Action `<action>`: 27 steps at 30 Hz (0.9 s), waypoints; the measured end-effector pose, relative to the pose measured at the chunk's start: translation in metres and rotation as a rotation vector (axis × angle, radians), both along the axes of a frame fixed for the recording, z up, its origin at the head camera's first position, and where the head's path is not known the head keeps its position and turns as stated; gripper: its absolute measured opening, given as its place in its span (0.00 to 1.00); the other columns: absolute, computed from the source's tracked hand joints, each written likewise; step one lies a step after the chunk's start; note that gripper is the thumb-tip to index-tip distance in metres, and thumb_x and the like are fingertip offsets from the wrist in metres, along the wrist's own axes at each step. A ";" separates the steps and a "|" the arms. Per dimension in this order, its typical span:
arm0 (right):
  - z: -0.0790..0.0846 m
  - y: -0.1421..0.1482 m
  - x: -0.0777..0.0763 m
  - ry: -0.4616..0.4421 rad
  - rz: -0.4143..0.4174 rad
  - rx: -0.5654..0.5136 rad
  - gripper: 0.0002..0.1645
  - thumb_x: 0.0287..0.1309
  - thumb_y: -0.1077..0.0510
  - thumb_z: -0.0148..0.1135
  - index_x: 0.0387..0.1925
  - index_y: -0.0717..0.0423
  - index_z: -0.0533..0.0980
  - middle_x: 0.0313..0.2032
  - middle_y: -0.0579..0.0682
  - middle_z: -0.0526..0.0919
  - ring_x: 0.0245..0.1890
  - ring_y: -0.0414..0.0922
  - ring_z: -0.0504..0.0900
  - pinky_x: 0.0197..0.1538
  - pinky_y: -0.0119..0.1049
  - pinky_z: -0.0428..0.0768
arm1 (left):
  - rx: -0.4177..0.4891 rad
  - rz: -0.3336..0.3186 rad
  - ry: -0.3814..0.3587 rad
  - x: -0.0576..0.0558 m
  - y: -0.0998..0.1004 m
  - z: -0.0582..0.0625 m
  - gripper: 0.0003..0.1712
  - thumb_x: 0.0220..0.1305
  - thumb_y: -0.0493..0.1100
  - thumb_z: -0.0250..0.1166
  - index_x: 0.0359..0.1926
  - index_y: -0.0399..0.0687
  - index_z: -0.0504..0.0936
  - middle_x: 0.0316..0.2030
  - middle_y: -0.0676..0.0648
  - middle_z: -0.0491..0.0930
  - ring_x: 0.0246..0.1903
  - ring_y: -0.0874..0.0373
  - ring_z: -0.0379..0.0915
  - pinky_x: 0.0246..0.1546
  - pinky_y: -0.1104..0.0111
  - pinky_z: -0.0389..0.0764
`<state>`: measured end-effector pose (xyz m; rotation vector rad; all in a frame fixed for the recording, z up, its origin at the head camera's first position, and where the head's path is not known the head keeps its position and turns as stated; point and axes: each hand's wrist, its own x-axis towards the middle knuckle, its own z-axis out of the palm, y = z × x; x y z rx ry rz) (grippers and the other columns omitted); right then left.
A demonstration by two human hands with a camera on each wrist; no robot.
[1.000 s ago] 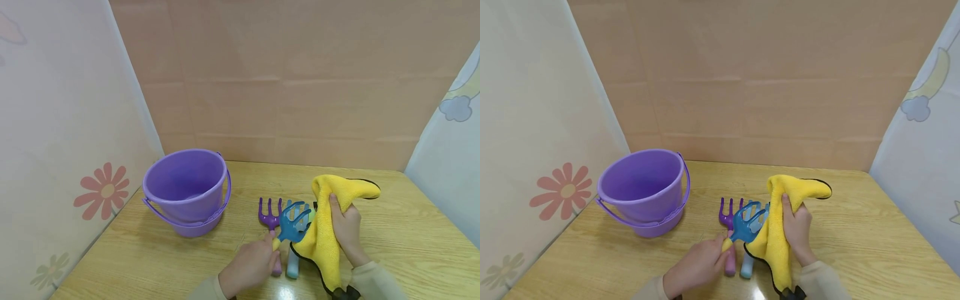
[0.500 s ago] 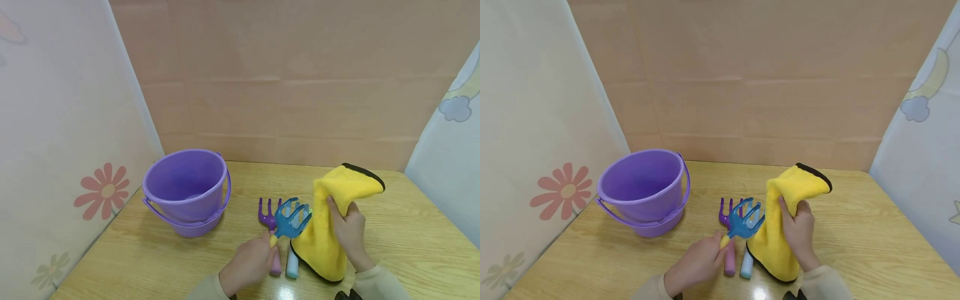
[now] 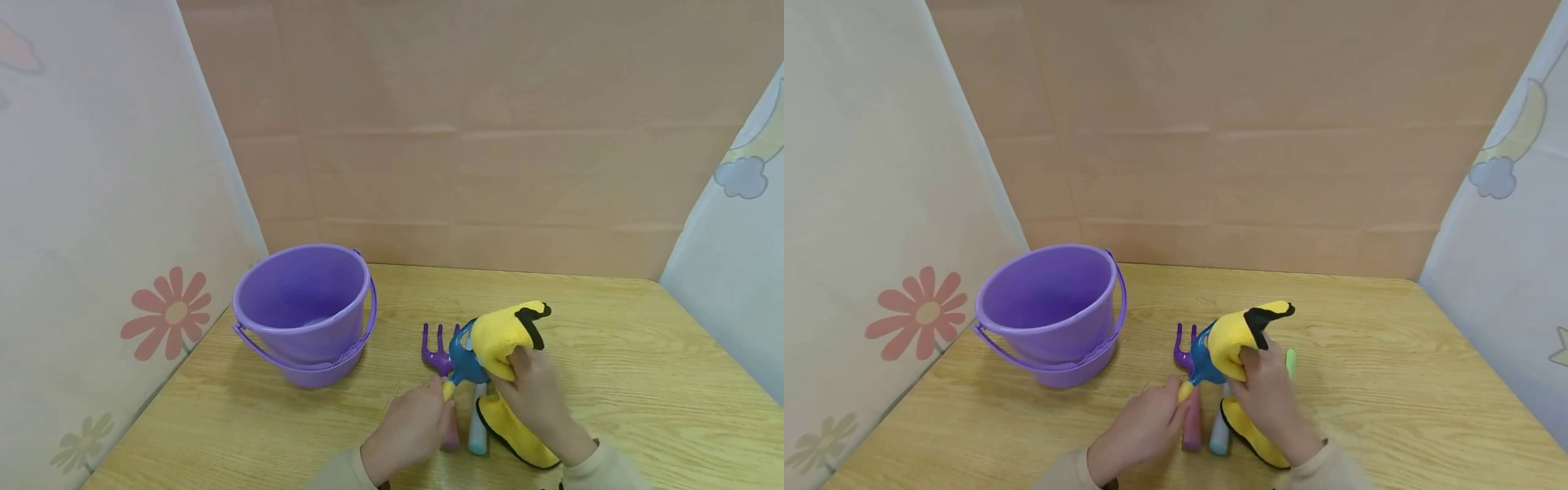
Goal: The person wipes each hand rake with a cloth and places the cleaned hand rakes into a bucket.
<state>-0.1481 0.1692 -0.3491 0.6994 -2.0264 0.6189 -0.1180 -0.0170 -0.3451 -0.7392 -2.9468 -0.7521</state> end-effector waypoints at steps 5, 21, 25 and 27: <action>-0.006 -0.006 0.003 -0.059 0.133 0.080 0.27 0.64 0.37 0.41 0.25 0.54 0.70 0.26 0.41 0.71 0.30 0.41 0.69 0.38 0.35 0.68 | 0.031 -0.009 -0.012 0.001 0.001 0.002 0.08 0.65 0.42 0.54 0.33 0.40 0.68 0.13 0.55 0.59 0.11 0.65 0.56 0.09 0.73 0.60; -0.017 -0.013 0.001 -0.062 0.088 0.213 0.28 0.69 0.43 0.31 0.36 0.59 0.71 0.24 0.42 0.73 0.32 0.45 0.74 0.40 0.47 0.72 | 0.033 -0.046 0.075 0.004 0.004 0.004 0.08 0.65 0.39 0.54 0.31 0.39 0.68 0.15 0.54 0.61 0.12 0.66 0.57 0.09 0.76 0.59; -0.018 -0.013 -0.001 -0.066 0.072 0.229 0.28 0.69 0.43 0.30 0.39 0.59 0.71 0.24 0.44 0.77 0.34 0.47 0.78 0.43 0.50 0.71 | 0.007 -0.048 0.135 0.005 0.004 0.002 0.08 0.64 0.39 0.55 0.32 0.38 0.68 0.15 0.54 0.61 0.12 0.65 0.58 0.09 0.76 0.59; -0.019 -0.013 -0.002 -0.058 0.047 0.239 0.29 0.70 0.43 0.29 0.39 0.60 0.71 0.27 0.48 0.80 0.37 0.51 0.78 0.44 0.50 0.71 | 0.003 -0.045 0.139 0.006 0.004 0.001 0.08 0.63 0.39 0.55 0.32 0.38 0.68 0.15 0.55 0.60 0.12 0.65 0.58 0.09 0.75 0.59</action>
